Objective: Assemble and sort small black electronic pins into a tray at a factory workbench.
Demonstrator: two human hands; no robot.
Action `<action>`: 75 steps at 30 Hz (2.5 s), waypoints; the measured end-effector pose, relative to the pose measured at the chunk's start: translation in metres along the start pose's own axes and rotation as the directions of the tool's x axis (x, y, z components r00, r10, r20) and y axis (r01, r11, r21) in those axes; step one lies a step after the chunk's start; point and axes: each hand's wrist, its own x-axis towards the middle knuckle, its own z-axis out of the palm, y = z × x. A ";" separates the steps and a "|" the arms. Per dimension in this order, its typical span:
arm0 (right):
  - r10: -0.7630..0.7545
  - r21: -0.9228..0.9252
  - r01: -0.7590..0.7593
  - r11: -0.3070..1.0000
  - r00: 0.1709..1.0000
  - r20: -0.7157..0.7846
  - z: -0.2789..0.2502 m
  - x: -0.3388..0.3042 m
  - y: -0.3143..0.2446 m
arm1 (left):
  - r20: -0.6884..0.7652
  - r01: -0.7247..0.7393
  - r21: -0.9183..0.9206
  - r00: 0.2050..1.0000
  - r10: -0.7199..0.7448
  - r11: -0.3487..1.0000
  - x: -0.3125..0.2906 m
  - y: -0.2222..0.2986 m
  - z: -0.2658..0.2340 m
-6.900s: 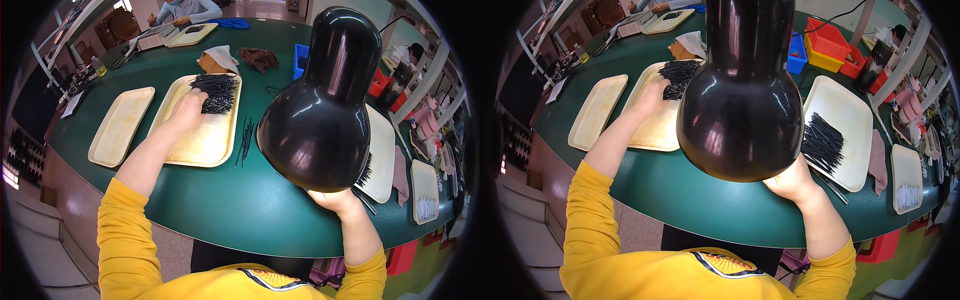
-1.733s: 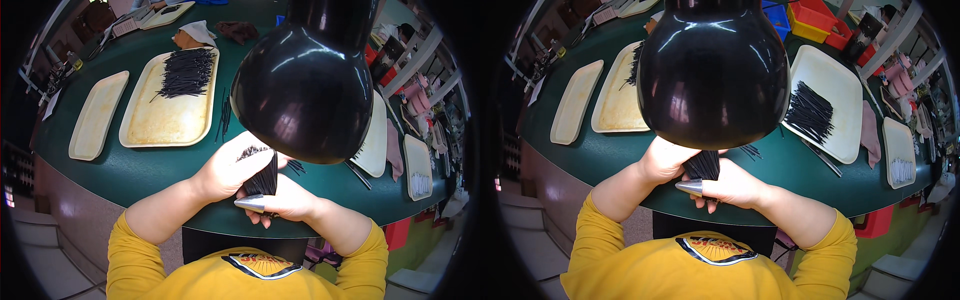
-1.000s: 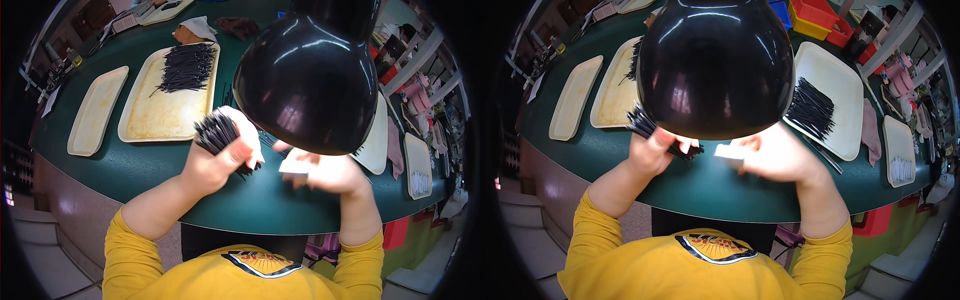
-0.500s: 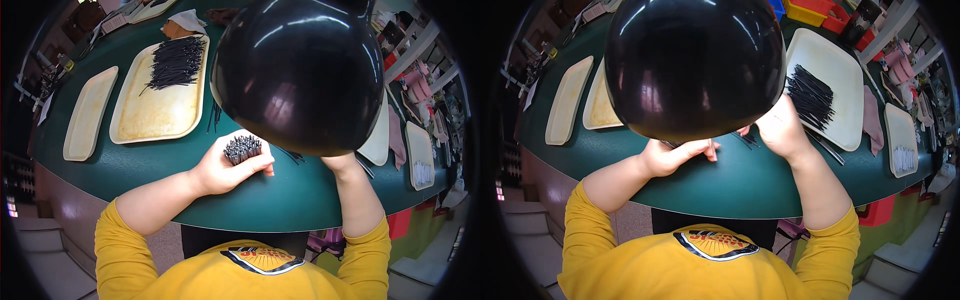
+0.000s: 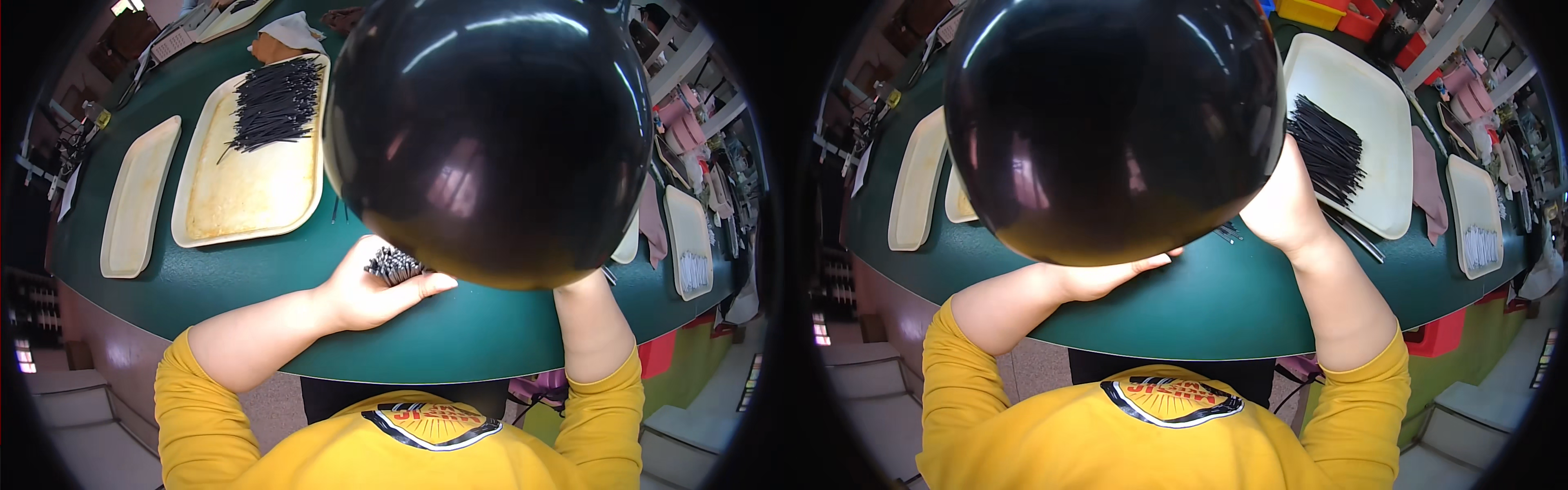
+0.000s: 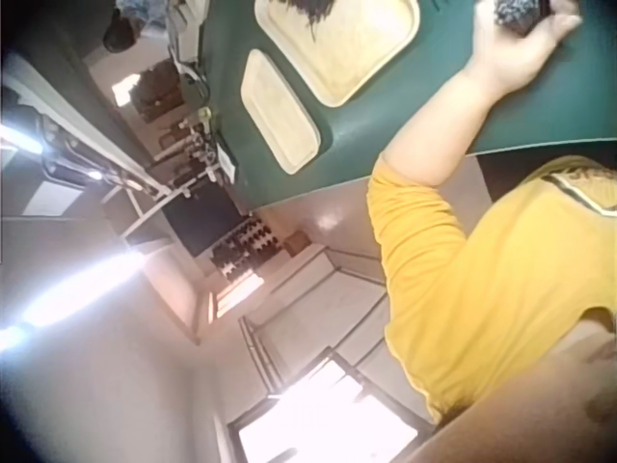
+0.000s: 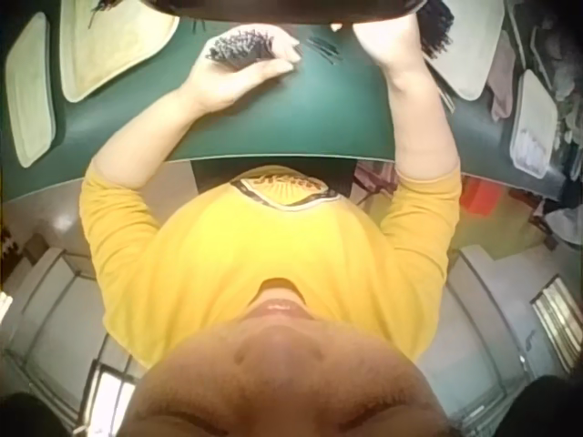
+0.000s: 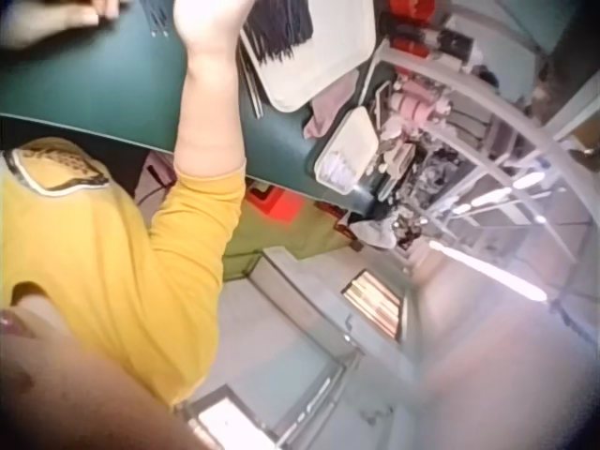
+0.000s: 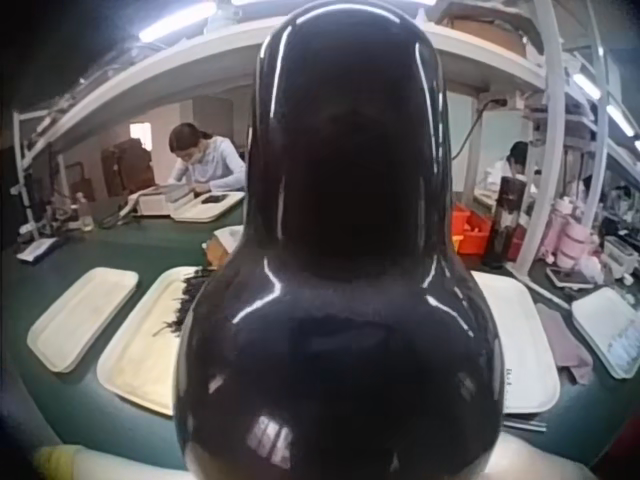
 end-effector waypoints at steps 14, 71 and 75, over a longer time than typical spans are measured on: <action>0.176 0.105 -0.184 0.977 0.981 0.077 -0.003 -0.004 -0.019 | -0.075 -0.034 -0.153 0.997 0.022 0.988 -0.011 0.006 -0.007; 0.024 0.190 -0.102 0.977 0.928 0.371 0.023 -0.013 -0.013 | 0.231 0.326 -0.834 0.939 -0.255 0.444 -0.013 0.006 -0.004; -0.069 0.263 -0.185 0.947 0.683 0.728 0.017 -0.003 -0.011 | 0.256 0.410 -0.795 0.895 -0.366 0.448 -0.014 0.004 -0.001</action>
